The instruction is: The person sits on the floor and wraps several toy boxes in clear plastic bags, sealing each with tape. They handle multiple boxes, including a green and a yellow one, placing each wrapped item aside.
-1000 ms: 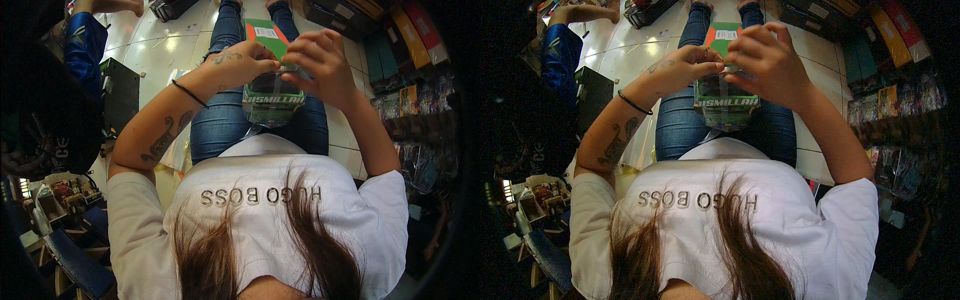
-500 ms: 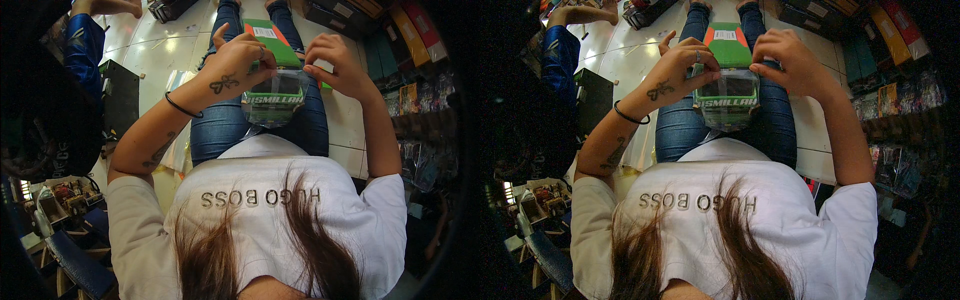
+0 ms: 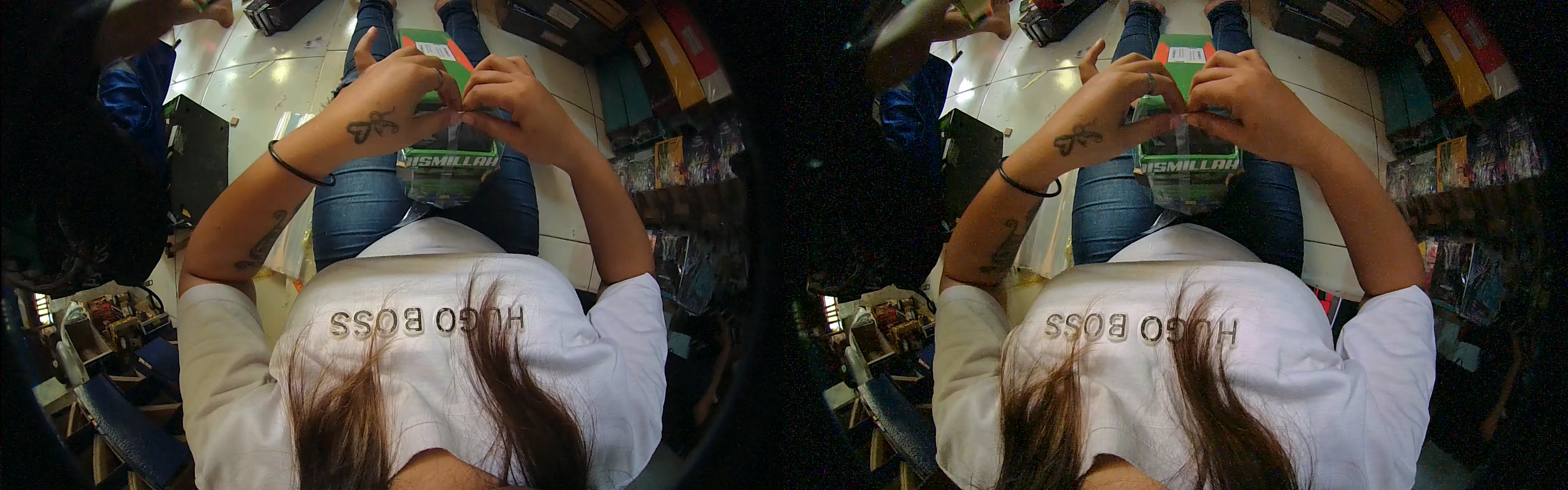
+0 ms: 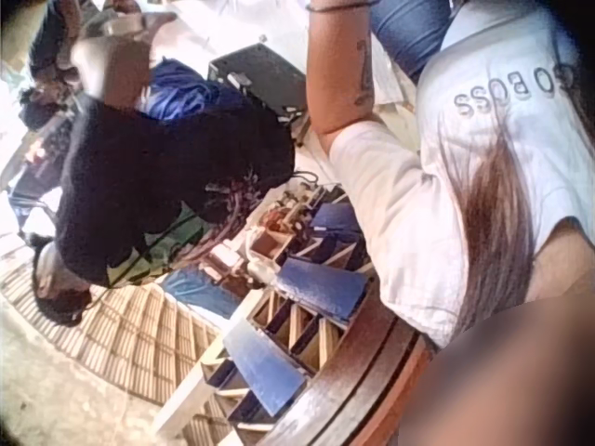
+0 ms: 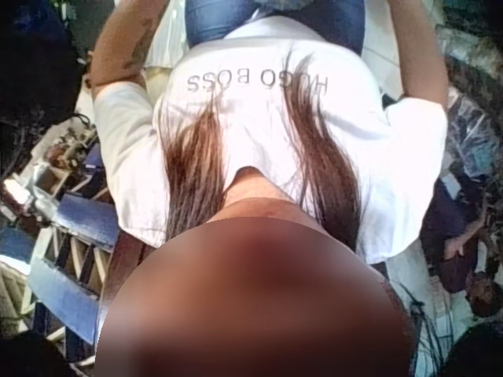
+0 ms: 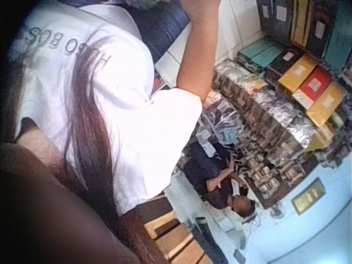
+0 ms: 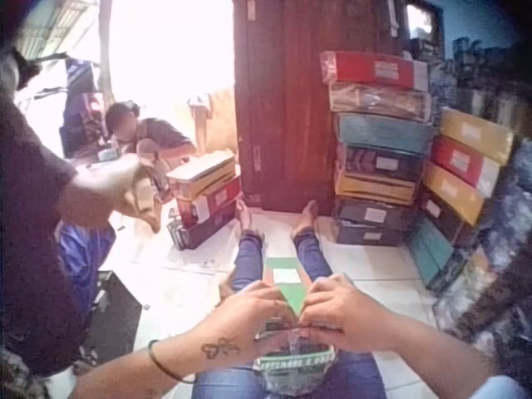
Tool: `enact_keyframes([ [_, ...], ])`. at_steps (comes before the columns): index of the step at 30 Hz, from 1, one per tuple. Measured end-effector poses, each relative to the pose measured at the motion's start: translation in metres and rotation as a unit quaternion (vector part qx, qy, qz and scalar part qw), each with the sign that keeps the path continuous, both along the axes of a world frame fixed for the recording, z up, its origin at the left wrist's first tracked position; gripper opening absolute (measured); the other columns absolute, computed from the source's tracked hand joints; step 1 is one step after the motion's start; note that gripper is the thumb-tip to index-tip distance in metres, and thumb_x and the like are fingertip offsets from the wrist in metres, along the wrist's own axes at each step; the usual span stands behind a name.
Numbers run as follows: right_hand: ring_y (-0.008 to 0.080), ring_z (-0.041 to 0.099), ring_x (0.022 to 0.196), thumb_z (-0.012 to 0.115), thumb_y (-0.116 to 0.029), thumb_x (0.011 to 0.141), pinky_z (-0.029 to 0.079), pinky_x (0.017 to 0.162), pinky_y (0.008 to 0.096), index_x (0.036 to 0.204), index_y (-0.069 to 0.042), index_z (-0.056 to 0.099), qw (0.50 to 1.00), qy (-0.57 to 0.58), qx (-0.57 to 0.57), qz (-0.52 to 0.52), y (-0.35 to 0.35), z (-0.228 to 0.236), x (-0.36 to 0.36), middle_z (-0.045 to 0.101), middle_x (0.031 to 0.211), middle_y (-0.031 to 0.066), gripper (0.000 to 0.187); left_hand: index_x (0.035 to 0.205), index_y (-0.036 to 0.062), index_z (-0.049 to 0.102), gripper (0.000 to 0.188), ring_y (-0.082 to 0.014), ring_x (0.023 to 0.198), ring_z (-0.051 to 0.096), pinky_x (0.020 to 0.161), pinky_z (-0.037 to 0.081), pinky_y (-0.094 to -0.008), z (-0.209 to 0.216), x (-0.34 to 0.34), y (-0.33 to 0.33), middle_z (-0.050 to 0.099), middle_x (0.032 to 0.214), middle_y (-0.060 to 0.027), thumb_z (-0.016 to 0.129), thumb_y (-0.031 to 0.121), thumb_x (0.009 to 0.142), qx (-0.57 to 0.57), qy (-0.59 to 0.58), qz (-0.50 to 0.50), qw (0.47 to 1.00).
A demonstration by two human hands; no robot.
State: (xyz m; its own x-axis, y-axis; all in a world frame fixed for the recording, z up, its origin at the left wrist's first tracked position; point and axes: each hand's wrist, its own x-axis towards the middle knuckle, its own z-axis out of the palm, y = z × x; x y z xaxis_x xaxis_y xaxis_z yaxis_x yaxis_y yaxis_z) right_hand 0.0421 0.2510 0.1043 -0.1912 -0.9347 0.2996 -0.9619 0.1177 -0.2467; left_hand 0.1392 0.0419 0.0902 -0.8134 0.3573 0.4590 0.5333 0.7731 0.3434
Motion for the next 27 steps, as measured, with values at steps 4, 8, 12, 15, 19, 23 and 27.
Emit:
enact_keyframes([
  [4,0.0193,0.054,0.102,0.071,-0.024,0.079,0.033,0.093,0.0391,0.086,-0.012,0.067,1.0,0.001,0.0,-0.029,-0.003,0.003,0.007,0.064,0.098,0.0023,0.015,0.092,0.0082,0.067,0.016,-0.0188,0.102,0.057,0.098,0.035,-0.0369,-0.013,-0.009,0.004,0.062,0.097,-0.0037,0.069,0.022,0.084,0.045,-0.124,0.032,0.991],
  [8,0.0175,0.055,0.102,0.073,-0.024,0.075,0.033,0.093,0.0385,0.088,-0.011,0.068,0.969,0.214,-0.118,-0.041,-0.001,-0.001,0.025,0.064,0.096,0.0009,0.02,0.096,0.0037,0.065,0.017,-0.0139,0.097,0.058,0.084,0.046,-0.0232,-0.014,-0.022,0.006,0.064,0.099,-0.0052,0.067,0.018,0.086,0.255,-0.419,0.082,0.868],
  [12,0.0161,0.057,0.098,0.073,-0.021,0.074,0.034,0.091,0.0384,0.092,-0.011,0.067,0.953,0.279,-0.097,-0.063,0.002,-0.013,0.031,0.063,0.095,-0.0006,0.021,0.099,0.0023,0.064,0.019,-0.0112,0.094,0.059,0.088,0.044,-0.026,-0.011,-0.022,0.009,0.065,0.096,-0.0054,0.065,0.018,0.088,0.24,-0.402,0.081,0.88],
  [15,0.0181,0.055,0.101,0.07,-0.021,0.078,0.034,0.093,0.0382,0.09,-0.008,0.066,0.962,0.261,-0.07,-0.04,0.001,-0.021,0.023,0.063,0.095,0.0023,0.017,0.097,0.0067,0.065,0.018,-0.0134,0.098,0.058,0.097,0.037,-0.0412,-0.008,-0.01,0.008,0.065,0.091,-0.0028,0.065,0.022,0.088,0.11,-0.269,0.076,0.954],
  [19,0.0199,0.054,0.102,0.066,-0.022,0.082,0.034,0.093,0.0388,0.09,-0.008,0.064,0.991,0.13,-0.038,-0.015,0.001,-0.013,0.008,0.063,0.096,0.0032,0.016,0.088,0.0122,0.067,0.013,-0.0169,0.103,0.056,0.103,0.015,-0.0564,-0.007,0.002,0.006,0.065,0.086,-0.0001,0.067,0.025,0.084,-0.006,-0.059,0.045,0.997],
  [23,0.0219,0.054,0.101,0.066,-0.024,0.083,0.034,0.092,0.0392,0.09,-0.008,0.063,0.995,0.008,0.086,-0.045,0.011,0.015,0.001,0.062,0.096,0.0041,0.017,0.081,0.0132,0.068,0.011,-0.0171,0.1,0.057,0.106,0.01,-0.0523,-0.012,0.004,0.009,0.066,0.085,0.0012,0.069,0.024,0.082,0.013,0.029,0.021,0.999],
  [27,0.0226,0.054,0.097,0.067,-0.026,0.082,0.035,0.089,0.0387,0.089,-0.009,0.064,0.998,0.046,0.006,-0.048,0.016,0.023,0.005,0.062,0.096,0.0049,0.018,0.081,0.0132,0.068,0.009,-0.0167,0.099,0.057,0.106,0.011,-0.0516,-0.022,0.004,0.01,0.065,0.085,0.0016,0.07,0.022,0.081,0.038,0.04,0.043,0.998],
])
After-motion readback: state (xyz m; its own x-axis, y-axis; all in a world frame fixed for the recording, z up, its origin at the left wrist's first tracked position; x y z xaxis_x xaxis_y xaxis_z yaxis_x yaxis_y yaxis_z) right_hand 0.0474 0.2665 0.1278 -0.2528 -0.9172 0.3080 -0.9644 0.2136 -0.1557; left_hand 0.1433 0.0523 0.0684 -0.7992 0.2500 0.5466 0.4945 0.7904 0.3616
